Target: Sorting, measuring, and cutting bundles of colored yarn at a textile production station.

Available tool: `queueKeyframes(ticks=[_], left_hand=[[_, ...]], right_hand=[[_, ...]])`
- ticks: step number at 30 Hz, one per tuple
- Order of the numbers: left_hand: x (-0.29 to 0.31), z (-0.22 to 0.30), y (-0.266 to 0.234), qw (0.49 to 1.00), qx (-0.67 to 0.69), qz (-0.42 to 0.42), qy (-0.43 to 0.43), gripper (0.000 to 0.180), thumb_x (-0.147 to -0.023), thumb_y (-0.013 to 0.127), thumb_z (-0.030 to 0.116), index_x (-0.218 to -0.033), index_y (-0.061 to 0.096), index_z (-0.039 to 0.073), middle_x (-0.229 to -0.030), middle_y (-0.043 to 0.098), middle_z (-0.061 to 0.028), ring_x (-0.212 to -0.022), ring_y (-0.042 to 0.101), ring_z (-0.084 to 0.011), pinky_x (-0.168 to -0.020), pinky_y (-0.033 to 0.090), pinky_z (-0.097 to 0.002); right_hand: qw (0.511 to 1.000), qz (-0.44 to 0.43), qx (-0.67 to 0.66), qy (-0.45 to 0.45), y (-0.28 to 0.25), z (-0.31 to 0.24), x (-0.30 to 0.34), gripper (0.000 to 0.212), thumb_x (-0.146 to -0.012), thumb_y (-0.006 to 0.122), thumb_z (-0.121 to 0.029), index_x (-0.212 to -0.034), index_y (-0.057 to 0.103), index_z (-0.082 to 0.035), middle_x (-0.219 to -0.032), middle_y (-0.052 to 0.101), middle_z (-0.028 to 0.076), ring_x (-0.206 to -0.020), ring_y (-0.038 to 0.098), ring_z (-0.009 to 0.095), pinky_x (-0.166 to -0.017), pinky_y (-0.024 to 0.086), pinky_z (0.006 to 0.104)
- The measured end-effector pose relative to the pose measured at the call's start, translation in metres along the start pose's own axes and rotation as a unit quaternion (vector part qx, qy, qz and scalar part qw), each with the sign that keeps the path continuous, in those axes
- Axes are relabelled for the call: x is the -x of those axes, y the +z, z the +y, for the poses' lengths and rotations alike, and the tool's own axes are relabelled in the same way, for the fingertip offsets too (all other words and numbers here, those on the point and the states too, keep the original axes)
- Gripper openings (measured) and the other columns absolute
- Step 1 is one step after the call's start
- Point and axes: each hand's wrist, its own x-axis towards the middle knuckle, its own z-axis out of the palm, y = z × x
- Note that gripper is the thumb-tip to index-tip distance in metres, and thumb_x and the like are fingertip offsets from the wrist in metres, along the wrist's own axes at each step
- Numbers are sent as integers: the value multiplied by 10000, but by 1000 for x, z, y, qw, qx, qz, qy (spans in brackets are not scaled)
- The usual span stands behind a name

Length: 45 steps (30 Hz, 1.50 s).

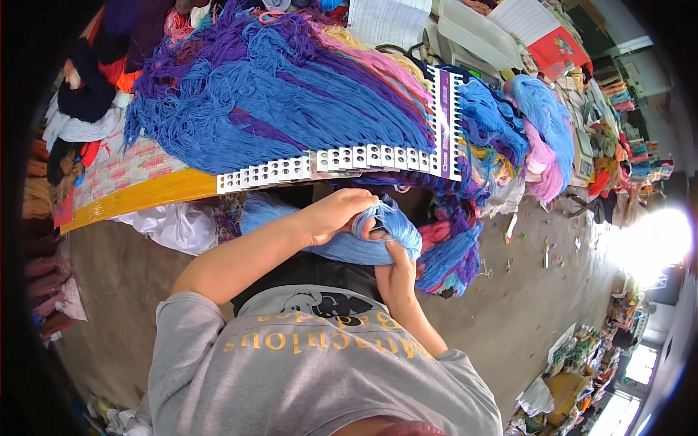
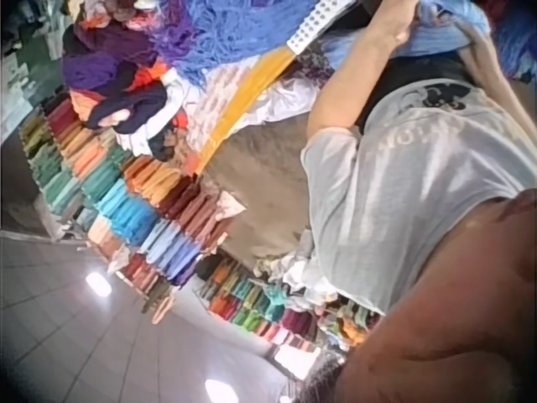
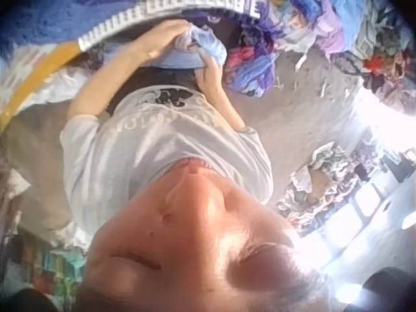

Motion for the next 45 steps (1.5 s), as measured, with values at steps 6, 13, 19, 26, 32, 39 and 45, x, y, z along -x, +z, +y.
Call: queueKeyframes(ticks=[6,13,19,26,32,39,45], left_hand=[[-1,-6,-12,998,-8,-7,-65,252,-948,448,321,-859,518,96,-655,526,2,-481,403,-73,-523,394,-250],[11,7,-7,969,13,-94,-226,349,-919,506,389,-896,613,57,-704,560,19,-432,341,-28,-411,272,-202],[-4,-14,-5,990,-88,-56,-92,235,-831,661,311,-778,641,82,-675,582,32,-469,372,-33,-421,272,-207],[-3,-17,4,998,-50,-26,-36,189,-865,628,263,-866,640,74,-766,612,11,-702,542,-71,-642,413,-229],[-4,-23,5,998,27,-17,-51,184,-898,578,258,-880,622,80,-821,612,-22,-748,558,-102,-695,446,-269],[0,-15,3,995,81,-43,-38,215,-949,479,249,-846,555,76,-760,580,-25,-754,561,-141,-684,432,-276],[1,-9,3,989,118,-11,-86,263,-966,422,330,-920,499,83,-589,367,51,-523,346,-68,-535,336,-230]], right_hand=[[994,-95,-45,36,-4,-2,3,242,-843,503,-93,-1062,522,8,-945,623,133,-975,565,244,-919,408,405],[993,-84,-29,77,13,-12,11,260,-824,574,-165,-1008,536,15,-871,603,126,-850,562,233,-868,417,379],[994,-73,5,80,2,-5,13,264,-836,588,-200,-984,544,15,-734,551,83,-736,527,204,-751,421,344],[996,-17,-16,86,4,-4,13,163,-865,517,-103,-976,546,13,-639,541,71,-639,542,175,-648,447,313],[998,17,-4,57,7,-1,13,160,-868,509,-105,-986,551,-6,-683,565,71,-633,547,171,-629,453,304],[996,27,-50,63,7,0,15,152,-870,508,-124,-965,558,-17,-1017,604,90,-940,555,181,-874,413,335],[987,-113,-83,82,-24,3,14,181,-857,549,-219,-941,570,-60,-832,551,39,-972,502,196,-938,337,372]])
